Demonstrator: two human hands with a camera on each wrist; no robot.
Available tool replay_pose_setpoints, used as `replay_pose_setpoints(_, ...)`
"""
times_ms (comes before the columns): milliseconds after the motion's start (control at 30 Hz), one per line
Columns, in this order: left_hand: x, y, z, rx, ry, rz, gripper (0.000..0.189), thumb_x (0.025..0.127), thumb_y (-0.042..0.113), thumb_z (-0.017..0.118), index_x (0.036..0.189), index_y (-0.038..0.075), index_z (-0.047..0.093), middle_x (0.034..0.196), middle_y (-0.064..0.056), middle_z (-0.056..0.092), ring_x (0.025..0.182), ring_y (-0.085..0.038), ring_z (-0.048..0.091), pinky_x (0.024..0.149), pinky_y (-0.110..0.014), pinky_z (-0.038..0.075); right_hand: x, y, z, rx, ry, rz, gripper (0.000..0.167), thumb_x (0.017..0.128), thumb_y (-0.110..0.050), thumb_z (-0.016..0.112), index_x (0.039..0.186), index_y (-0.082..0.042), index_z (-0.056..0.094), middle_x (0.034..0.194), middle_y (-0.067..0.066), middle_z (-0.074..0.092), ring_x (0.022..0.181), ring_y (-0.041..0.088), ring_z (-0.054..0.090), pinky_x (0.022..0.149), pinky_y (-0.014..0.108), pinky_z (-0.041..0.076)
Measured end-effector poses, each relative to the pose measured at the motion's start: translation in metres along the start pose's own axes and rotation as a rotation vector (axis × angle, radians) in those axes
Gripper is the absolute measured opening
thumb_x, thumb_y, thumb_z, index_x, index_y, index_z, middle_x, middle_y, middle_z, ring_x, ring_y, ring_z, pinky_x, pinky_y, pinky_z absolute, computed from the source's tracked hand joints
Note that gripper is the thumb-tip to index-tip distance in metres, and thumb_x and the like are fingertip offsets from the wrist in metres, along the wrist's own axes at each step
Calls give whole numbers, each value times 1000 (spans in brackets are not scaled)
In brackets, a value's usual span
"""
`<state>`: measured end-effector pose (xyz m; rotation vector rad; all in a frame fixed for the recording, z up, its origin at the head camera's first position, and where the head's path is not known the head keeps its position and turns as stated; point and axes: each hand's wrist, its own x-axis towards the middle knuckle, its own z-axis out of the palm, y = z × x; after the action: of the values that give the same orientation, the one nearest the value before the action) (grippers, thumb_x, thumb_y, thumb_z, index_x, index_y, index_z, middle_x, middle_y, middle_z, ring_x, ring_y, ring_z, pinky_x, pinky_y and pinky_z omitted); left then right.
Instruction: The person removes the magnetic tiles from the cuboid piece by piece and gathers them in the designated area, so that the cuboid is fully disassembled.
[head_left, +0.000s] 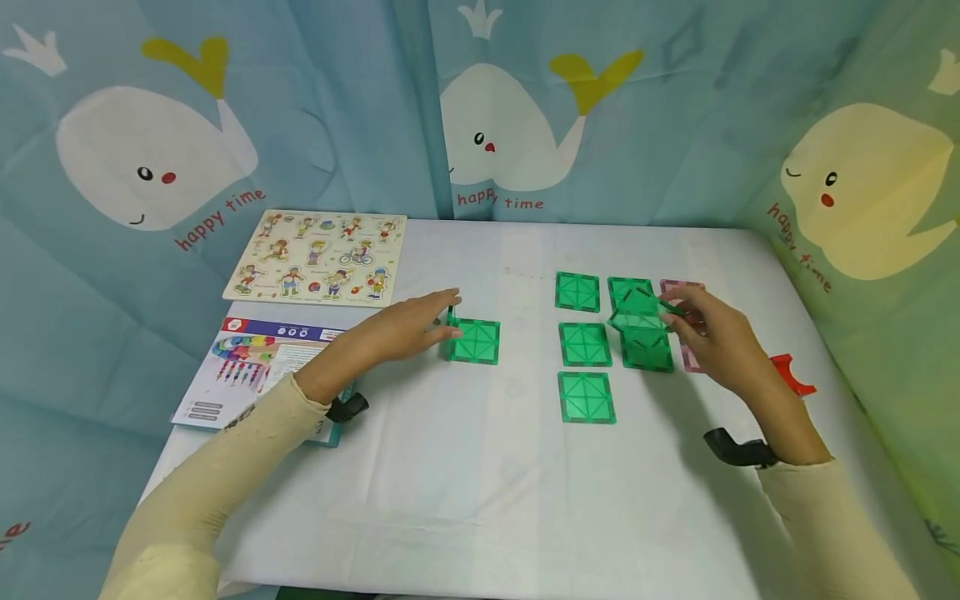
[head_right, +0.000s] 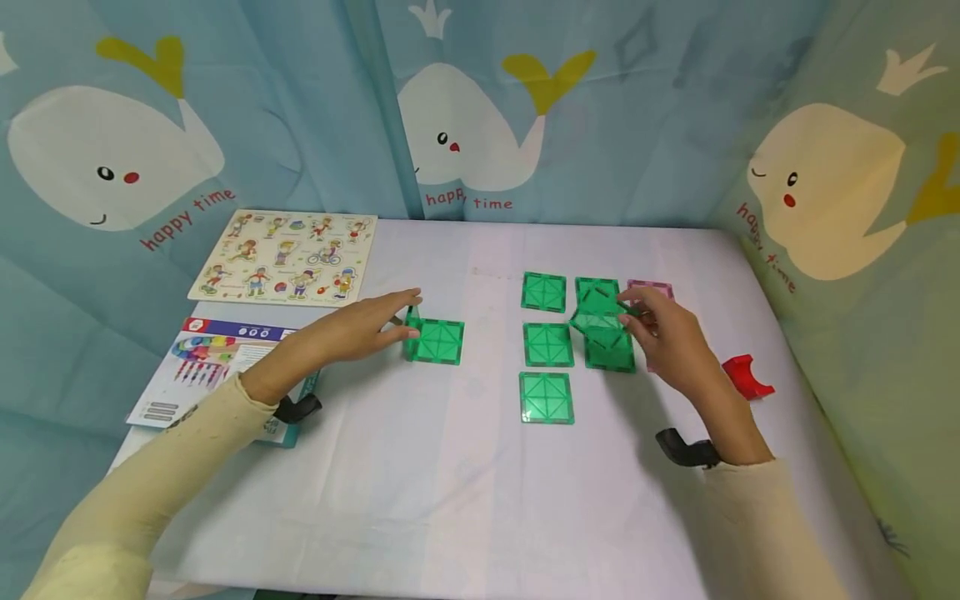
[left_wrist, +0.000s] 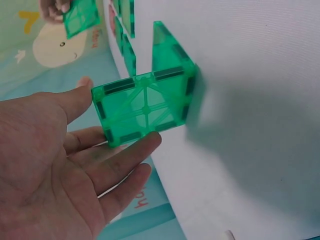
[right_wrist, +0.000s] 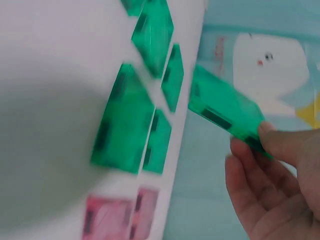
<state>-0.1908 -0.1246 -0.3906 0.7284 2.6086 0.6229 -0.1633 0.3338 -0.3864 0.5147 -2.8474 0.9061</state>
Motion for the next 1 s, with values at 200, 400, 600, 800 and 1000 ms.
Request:
replay_pose_setpoints(200, 0, -1, 0, -3, -2, 11, 75, 110, 43, 56, 168, 7, 24, 167, -7, 42, 158, -29, 32, 129, -48, 28, -30, 26, -17, 116, -116, 57, 30, 107, -10, 63, 137, -4, 64, 117, 11, 69, 95, -4, 64, 78, 6, 49)
replay_pose_setpoints(400, 0, -1, 0, -5, 6, 18, 74, 110, 42, 57, 168, 8, 26, 168, -8, 40, 158, -29, 33, 129, -48, 28, -49, 46, -15, 278, -304, -5, 29, 104, 2, 63, 133, 2, 65, 124, -10, 68, 100, 2, 70, 86, 9, 52)
replay_pose_setpoints(600, 0, -2, 0, -9, 8, 24, 75, 109, 42, 58, 168, 7, 26, 171, -10, 35, 159, -28, 31, 129, -47, 28, -53, 45, -5, 242, -381, 49, 25, 104, -1, 64, 128, -1, 70, 125, 8, 66, 95, 12, 67, 78, 22, 57)
replay_pose_setpoints(800, 1, -3, 1, -18, -10, 25, 88, 103, 43, 70, 168, 7, 24, 174, -10, 28, 160, -28, 28, 130, -47, 26, -50, 38, 4, 63, -421, 152, 27, 105, -12, 66, 130, -5, 72, 126, 20, 67, 107, 31, 64, 75, 22, 56)
replay_pose_setpoints(1000, 0, -4, 2, -33, -16, 16, 89, 101, 35, 75, 169, 8, 24, 175, -9, 23, 160, -30, 27, 129, -49, 27, -49, 27, 15, -54, -404, 144, 26, 101, -8, 71, 125, 1, 73, 110, 17, 70, 98, 33, 65, 78, 39, 61)
